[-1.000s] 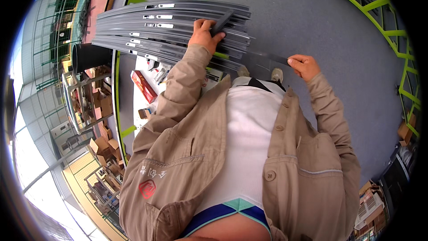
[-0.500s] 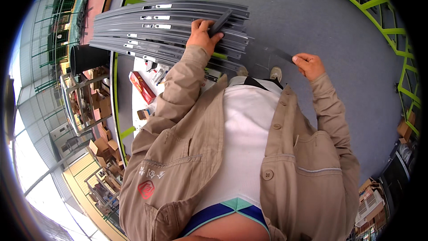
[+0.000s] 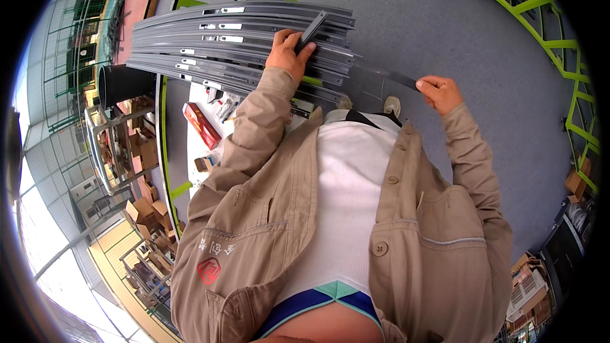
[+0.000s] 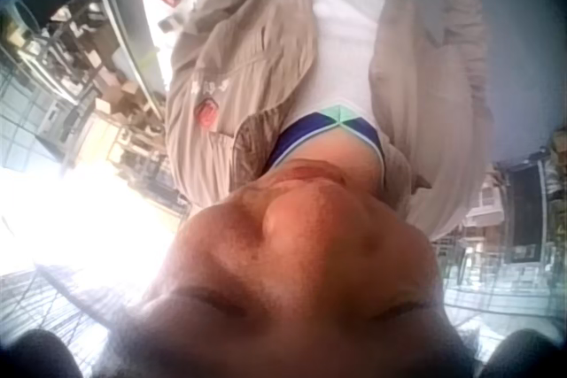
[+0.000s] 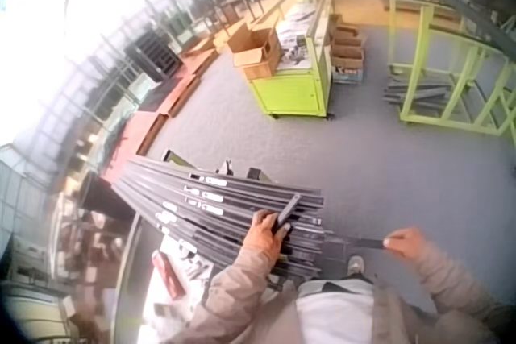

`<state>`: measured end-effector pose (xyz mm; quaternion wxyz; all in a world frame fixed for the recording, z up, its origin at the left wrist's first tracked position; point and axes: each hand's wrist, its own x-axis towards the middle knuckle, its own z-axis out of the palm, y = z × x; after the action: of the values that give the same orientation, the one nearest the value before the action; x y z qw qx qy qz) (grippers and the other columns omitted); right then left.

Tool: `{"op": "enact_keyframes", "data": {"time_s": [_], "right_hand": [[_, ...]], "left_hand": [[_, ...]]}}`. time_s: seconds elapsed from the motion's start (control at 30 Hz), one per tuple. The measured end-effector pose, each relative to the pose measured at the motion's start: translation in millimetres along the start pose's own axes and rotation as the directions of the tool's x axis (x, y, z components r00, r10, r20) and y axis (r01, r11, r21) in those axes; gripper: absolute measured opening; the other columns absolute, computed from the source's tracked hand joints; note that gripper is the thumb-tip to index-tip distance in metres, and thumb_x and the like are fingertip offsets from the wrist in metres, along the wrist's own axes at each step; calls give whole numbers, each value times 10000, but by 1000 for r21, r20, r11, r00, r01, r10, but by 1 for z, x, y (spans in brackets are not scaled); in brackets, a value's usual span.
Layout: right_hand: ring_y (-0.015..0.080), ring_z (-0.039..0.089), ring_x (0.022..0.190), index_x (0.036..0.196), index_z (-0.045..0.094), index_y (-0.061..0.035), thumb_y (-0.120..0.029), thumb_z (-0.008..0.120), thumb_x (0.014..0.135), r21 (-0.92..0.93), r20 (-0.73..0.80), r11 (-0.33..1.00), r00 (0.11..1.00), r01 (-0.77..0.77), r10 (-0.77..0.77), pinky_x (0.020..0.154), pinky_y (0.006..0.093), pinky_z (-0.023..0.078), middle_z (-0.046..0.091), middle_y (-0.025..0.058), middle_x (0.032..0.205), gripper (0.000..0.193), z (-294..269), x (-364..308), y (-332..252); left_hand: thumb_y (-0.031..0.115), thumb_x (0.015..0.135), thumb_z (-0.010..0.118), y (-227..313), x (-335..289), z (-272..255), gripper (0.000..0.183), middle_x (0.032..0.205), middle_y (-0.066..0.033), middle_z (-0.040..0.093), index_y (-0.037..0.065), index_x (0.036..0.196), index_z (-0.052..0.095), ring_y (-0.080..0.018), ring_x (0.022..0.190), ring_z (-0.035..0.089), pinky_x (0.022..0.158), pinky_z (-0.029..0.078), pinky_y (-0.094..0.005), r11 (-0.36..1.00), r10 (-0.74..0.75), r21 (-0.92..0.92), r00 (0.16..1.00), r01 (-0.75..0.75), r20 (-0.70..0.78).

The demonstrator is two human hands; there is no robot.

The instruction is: The person assembles metal rails by inserting rubber strips into the grooves, gathering metal brackets from a box, and sliding the brackets onto the ends of the rails.

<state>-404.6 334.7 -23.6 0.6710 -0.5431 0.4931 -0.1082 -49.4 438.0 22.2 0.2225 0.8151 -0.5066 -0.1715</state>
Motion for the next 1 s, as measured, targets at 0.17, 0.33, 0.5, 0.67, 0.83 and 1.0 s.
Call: {"op": "enact_keyframes", "data": {"time_s": [0.17,0.33,0.5,0.67,0.83,1.0], "right_hand": [[67,417,529,944,706,0,-306,697,893,-24,15,1000,1000,-5,5,464,250,327,508,-21,609,310,3,-1,-8],[72,407,527,945,708,5,-298,690,894,-93,18,996,1000,20,-18,465,259,323,499,-26,606,308,1,3,-3],[75,406,523,945,711,6,-286,690,892,16,-15,1000,1000,-4,4,463,265,320,497,-14,600,298,3,-2,-1],[77,414,527,951,712,8,-283,692,890,-24,33,999,999,32,-31,470,262,327,508,-1,601,298,4,0,-9],[80,433,532,951,712,1,-284,694,888,-11,66,999,997,52,-51,477,253,341,526,1,607,292,26,4,-7],[74,437,534,932,716,-8,-284,690,893,11,15,998,998,59,-59,476,253,347,517,-10,608,280,10,-5,-7]], "left_hand": [[414,887,678,9,1,-7,450,1335,-50,505,102,1209,649,-282,1102,602,912,508,-374,996,-91,22,994,90,63],[389,883,684,8,4,-8,410,1333,-60,501,119,1191,658,-283,1108,598,928,499,-373,993,-113,55,991,109,69],[368,880,688,11,7,-7,399,1322,-84,501,96,1171,658,-288,1123,589,943,492,-376,995,-80,60,993,75,85],[386,885,679,8,13,-10,429,1325,-94,486,73,1177,645,-293,1123,585,947,494,-374,993,-81,91,988,69,133],[413,896,658,12,14,-12,436,1330,-54,487,89,1187,642,-277,1106,598,932,502,-372,986,-119,138,980,97,158],[422,885,676,14,13,-13,466,1315,-70,502,62,1180,648,-282,1066,615,901,512,-374,983,-129,148,981,108,145]]}}
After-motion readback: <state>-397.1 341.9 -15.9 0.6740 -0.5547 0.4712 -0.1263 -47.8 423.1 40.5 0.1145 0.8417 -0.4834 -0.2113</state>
